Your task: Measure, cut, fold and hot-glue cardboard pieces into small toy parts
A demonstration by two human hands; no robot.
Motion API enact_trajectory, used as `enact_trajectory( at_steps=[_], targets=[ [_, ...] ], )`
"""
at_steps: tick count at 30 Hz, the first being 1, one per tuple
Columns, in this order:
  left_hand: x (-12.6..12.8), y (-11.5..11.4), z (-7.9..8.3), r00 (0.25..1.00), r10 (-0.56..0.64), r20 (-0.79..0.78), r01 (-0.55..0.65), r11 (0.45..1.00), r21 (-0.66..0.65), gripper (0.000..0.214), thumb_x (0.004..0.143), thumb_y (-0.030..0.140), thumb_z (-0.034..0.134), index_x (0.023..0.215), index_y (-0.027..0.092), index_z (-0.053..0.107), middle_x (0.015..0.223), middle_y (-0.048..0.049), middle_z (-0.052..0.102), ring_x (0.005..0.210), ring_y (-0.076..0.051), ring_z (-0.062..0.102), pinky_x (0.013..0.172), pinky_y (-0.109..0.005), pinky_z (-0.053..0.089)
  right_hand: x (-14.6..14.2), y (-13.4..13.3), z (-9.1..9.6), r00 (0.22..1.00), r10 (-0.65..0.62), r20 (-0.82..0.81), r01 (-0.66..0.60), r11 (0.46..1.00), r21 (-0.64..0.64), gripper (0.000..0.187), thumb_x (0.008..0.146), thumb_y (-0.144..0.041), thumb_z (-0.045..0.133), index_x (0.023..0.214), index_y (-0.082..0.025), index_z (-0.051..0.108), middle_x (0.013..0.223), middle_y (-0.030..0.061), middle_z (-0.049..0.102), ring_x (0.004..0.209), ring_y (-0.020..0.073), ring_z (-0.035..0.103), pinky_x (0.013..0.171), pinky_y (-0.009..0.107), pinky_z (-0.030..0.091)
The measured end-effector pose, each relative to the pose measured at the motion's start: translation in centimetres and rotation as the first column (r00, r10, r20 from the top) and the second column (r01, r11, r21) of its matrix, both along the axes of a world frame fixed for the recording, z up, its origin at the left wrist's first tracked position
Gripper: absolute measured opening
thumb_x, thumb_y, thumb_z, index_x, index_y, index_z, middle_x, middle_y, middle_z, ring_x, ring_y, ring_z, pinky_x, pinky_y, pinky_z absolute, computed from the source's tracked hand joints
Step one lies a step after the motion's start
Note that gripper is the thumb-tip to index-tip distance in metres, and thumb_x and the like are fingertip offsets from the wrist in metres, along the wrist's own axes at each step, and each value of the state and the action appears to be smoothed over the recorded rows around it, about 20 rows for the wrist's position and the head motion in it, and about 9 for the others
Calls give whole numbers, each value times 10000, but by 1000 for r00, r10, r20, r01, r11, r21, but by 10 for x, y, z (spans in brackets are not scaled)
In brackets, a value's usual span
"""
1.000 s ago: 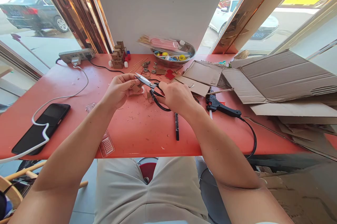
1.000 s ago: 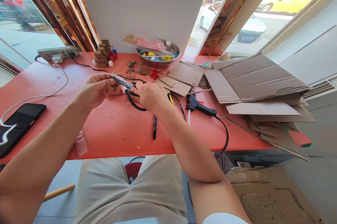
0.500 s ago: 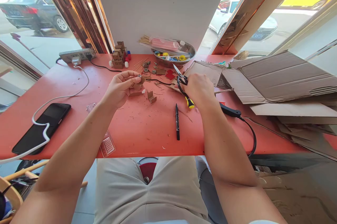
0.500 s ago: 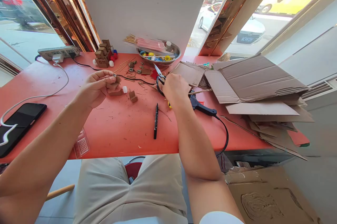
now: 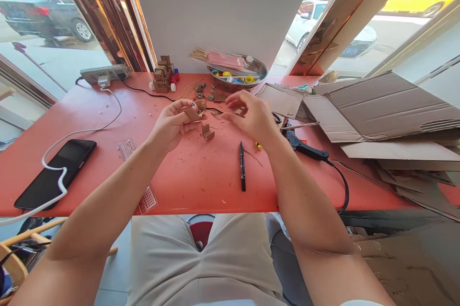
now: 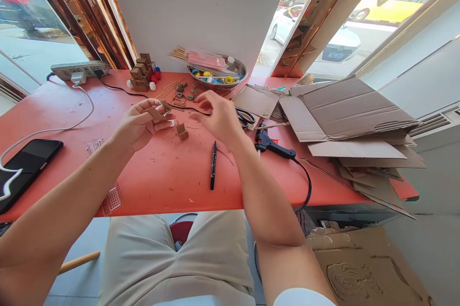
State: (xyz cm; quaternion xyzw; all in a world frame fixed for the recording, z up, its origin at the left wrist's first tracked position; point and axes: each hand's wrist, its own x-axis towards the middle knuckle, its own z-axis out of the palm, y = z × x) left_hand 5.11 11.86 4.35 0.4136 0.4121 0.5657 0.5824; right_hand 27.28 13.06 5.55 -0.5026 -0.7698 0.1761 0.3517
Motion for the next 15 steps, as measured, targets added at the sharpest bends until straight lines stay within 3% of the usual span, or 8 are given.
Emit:
enact_trajectory(
  at_steps=[2, 3, 8, 12, 15],
  targets=[
    [2, -1, -2, 1000, 27, -9, -27, 1000, 12, 303, 654, 122, 895, 759, 208, 624, 728, 41, 690, 734, -156, 786, 671, -246, 655, -24, -11, -3, 971, 187, -146, -188, 982, 8, 517, 870, -554, 841, 1250, -229, 707, 1170, 86, 796, 1092, 239, 749, 888, 356, 583],
    [3, -1, -2, 999, 36, -11, -36, 999, 22, 304, 655, 143, 907, 750, 205, 625, 727, 34, 698, 731, -154, 782, 672, -245, 654, -33, -16, -5, 957, 224, -184, -222, 975, 29, 545, 868, -589, 832, 1260, -235, 698, 1208, 87, 792, 1098, 229, 745, 892, 348, 584],
    [8, -5, -5, 1000, -3, -17, 5, 996, 91, 366, 567, 246, 973, 652, 199, 620, 741, -6, 747, 731, -172, 773, 638, -249, 639, -46, -24, -14, 951, 162, -262, -153, 987, 56, 463, 949, -624, 731, 1164, -213, 720, 1214, 104, 792, 1076, 220, 739, 900, 348, 592],
    [14, -10, -6, 999, -8, -41, 13, 994, 108, 379, 538, 290, 997, 656, 200, 648, 716, 3, 739, 626, -143, 713, 587, -255, 610, -45, -25, -10, 948, 160, -274, -154, 987, 45, 491, 904, -646, 780, 1172, -236, 744, 1228, 85, 798, 1103, 233, 734, 956, 380, 598],
    [17, -12, -5, 999, 8, -46, -2, 992, 126, 416, 538, 321, 1026, 708, 199, 666, 695, 22, 715, 639, -146, 714, 638, -275, 623, -43, -22, -10, 917, 163, -364, -169, 985, 14, 541, 888, -708, 763, 1129, -223, 754, 1172, 84, 801, 1030, 220, 753, 936, 379, 620]
  ],
)
